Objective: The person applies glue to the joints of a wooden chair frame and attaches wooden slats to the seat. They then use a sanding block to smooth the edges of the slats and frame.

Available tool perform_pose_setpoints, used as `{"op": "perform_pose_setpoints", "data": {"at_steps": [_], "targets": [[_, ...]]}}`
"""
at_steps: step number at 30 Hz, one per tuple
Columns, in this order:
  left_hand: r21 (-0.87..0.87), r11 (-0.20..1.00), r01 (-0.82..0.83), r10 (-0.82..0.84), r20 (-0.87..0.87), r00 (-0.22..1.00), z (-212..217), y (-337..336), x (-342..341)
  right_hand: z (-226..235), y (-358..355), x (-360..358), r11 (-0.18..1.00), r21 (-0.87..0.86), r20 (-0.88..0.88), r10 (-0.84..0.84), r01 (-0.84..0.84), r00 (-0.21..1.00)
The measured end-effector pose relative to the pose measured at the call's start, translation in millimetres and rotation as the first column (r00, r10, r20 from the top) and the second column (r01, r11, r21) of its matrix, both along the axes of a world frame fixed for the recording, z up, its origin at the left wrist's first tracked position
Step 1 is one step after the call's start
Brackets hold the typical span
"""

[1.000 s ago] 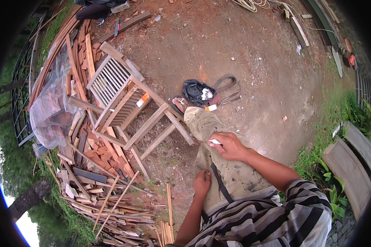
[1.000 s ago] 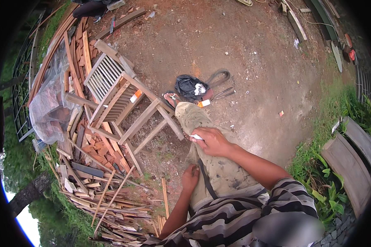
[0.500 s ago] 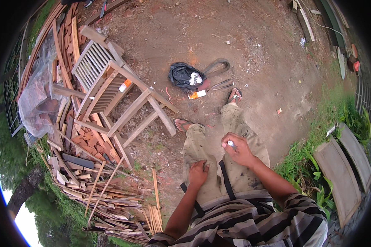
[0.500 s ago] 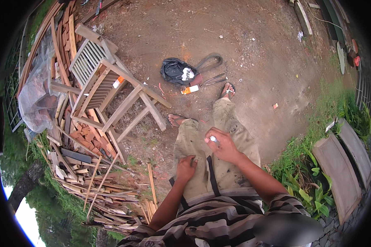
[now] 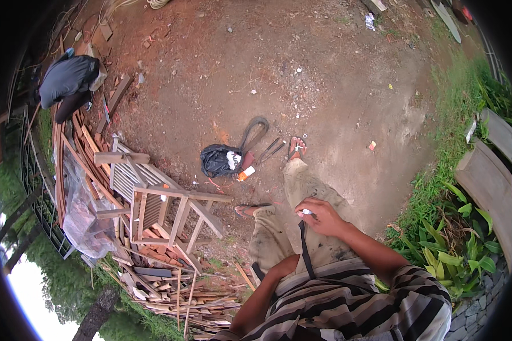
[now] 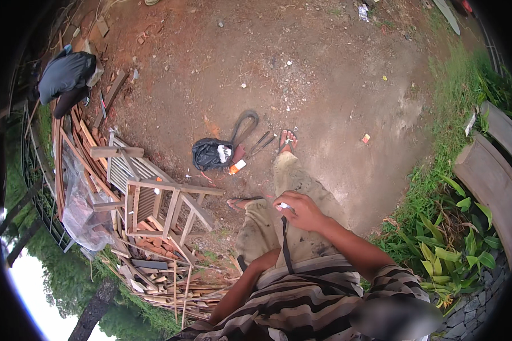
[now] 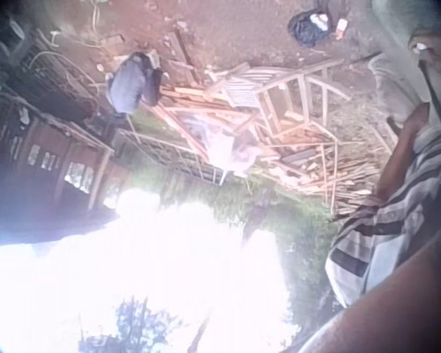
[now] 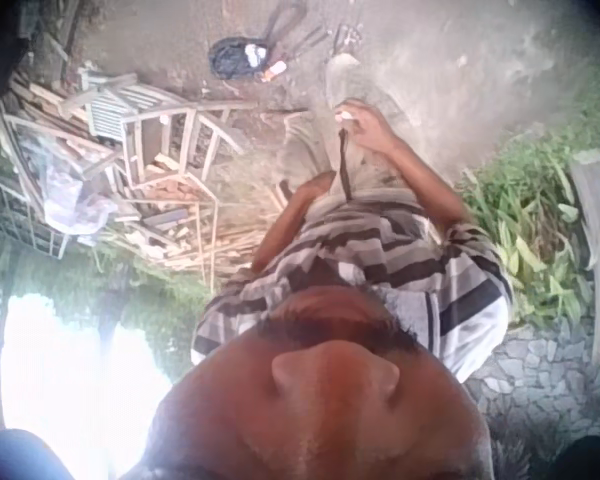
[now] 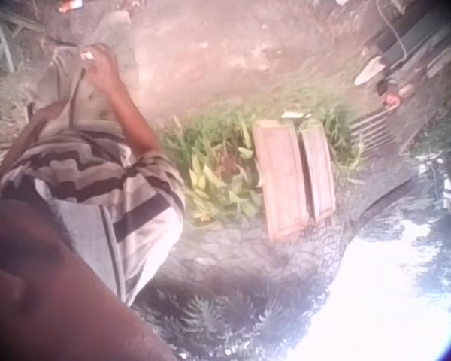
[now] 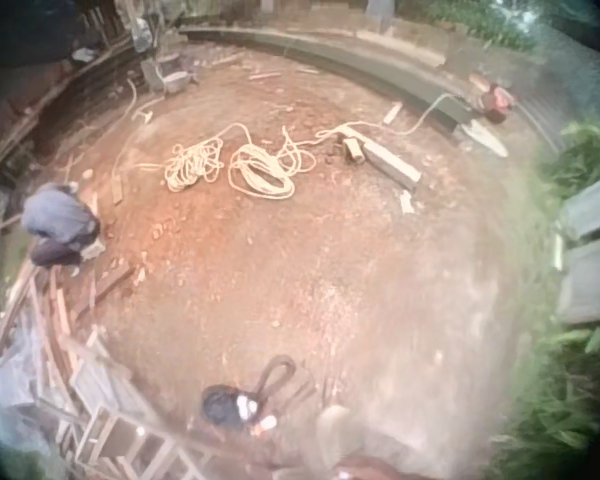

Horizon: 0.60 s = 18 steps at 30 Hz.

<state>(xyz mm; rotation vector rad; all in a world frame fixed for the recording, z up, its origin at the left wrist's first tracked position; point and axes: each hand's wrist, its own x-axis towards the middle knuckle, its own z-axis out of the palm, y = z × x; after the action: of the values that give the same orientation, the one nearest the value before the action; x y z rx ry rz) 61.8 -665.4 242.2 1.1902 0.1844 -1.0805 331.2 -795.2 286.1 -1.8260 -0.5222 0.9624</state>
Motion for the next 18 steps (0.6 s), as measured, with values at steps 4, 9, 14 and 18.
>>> {"op": "perform_pose_setpoints", "data": {"at_steps": [4,9,14,18], "targets": [[0.154,0.985,0.082,-0.067,-0.104,0.992,24,21,31,13,-42,46,0.998,-0.068,0.051,0.005,-0.001,0.999],[0.553,0.832,-0.050,0.074,-0.023,0.997,65,10,115,18,-64,60,0.993,-0.112,0.028,-0.022,0.025,0.999],[0.629,0.715,-0.305,0.331,0.079,0.940,91,-5,193,21,-48,54,0.987,-0.013,0.017,-0.162,0.162,0.987],[0.719,0.629,-0.296,0.227,0.194,0.954,96,-9,230,32,-37,66,0.974,0.007,-0.031,-0.224,0.225,0.974]]}}
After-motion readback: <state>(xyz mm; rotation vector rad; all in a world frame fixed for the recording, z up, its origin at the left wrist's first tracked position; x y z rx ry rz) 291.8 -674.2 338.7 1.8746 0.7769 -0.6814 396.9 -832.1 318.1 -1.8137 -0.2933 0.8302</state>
